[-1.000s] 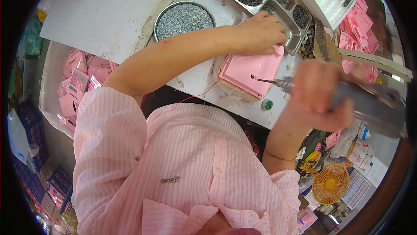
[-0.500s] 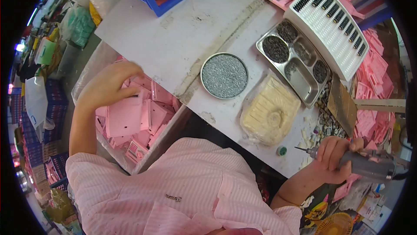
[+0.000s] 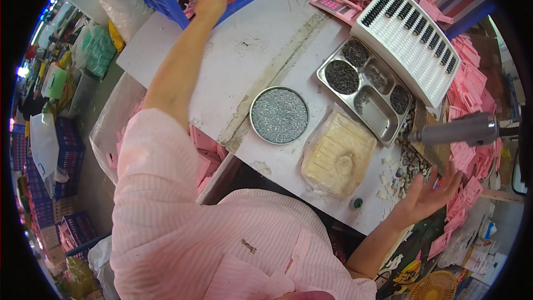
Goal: Assembling motorized toy components by soldering internal wires and fastening plastic housing parts with an electric screwdriver.
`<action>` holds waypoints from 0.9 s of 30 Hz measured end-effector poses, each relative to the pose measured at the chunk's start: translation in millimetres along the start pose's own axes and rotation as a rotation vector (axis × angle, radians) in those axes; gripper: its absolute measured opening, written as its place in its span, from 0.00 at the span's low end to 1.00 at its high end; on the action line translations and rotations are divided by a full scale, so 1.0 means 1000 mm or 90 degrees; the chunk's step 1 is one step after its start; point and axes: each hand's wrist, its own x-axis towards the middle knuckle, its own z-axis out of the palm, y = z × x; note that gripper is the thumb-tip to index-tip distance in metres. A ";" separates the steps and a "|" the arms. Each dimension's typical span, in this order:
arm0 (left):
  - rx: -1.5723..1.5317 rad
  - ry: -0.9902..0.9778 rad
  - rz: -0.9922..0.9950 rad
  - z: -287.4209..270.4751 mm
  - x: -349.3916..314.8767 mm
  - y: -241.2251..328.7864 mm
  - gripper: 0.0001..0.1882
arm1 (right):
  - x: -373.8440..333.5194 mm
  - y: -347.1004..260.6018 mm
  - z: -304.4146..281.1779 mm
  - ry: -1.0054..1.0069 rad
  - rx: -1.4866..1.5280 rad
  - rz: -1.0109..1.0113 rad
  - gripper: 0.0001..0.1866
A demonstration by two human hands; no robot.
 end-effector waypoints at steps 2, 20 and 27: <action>-0.086 0.023 0.077 -0.034 -0.010 0.014 0.21 | -0.023 0.012 -0.012 -0.051 0.113 0.052 0.23; -0.543 -0.446 0.760 -0.126 -0.372 0.134 0.09 | -0.071 0.036 -0.013 -0.345 0.117 0.609 0.22; -0.514 -0.454 0.731 -0.104 -0.346 0.148 0.07 | -0.058 0.069 0.007 -0.483 -0.470 0.189 0.26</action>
